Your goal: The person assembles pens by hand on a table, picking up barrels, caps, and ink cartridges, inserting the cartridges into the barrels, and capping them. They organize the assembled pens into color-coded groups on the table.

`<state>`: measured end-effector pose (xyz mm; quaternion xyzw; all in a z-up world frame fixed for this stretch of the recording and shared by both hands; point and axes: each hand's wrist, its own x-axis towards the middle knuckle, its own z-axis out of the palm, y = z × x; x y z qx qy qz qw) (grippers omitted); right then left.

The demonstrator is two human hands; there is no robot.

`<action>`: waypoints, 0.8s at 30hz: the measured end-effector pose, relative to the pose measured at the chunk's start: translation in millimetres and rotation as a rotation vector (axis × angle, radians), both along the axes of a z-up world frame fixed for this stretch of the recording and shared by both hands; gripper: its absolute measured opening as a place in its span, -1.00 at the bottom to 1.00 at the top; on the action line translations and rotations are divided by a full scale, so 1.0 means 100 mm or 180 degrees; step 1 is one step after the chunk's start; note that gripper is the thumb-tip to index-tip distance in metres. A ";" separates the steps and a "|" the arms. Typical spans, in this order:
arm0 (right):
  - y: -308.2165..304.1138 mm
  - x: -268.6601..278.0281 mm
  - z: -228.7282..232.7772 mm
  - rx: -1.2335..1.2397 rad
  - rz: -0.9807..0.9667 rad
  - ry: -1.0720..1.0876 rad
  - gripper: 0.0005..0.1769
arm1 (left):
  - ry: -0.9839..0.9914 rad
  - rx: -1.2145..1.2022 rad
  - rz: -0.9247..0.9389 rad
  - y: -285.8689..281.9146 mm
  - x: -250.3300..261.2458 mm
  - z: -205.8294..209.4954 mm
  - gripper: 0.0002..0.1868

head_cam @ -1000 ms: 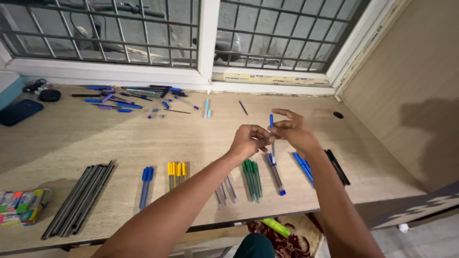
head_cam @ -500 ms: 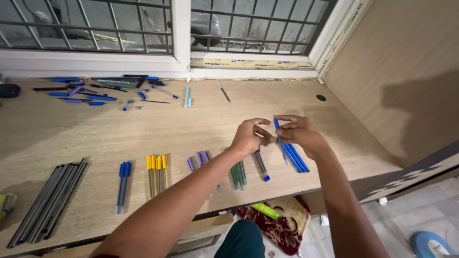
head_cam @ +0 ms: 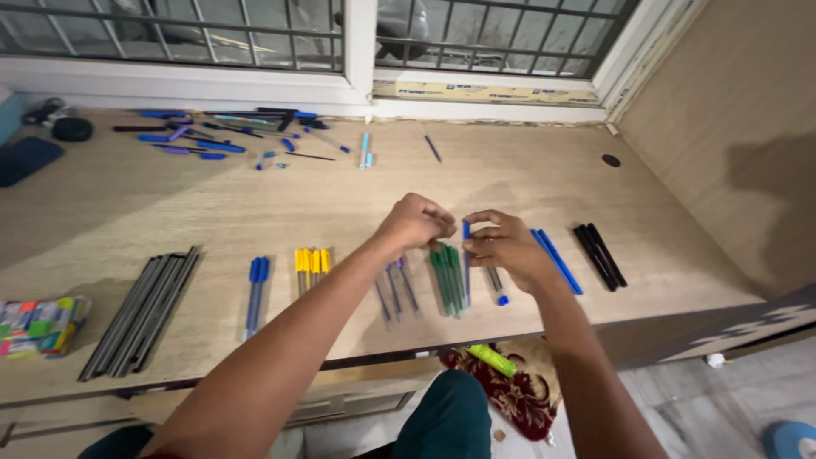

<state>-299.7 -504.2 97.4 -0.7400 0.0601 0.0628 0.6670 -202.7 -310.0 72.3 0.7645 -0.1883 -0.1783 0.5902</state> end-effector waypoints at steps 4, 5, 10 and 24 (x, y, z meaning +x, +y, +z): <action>0.39 0.09 -0.05 -0.0338 0.0220 -0.0123 -0.49 | -0.0565 0.1390 0.0438 0.43 -0.06 0.06 -0.79; 0.48 0.11 -0.06 -0.0480 0.0238 -0.0112 -0.48 | -0.0754 0.1859 0.0597 0.54 -0.08 0.05 -0.79; 0.87 0.18 -0.10 -0.0489 0.0461 -0.0165 -0.51 | -0.0699 0.2380 0.0779 0.96 -0.19 0.09 -0.70; 2.78 0.51 -0.34 -0.1013 0.0750 -0.0251 -0.55 | -0.0054 0.2754 0.1650 2.65 -0.46 0.13 -0.79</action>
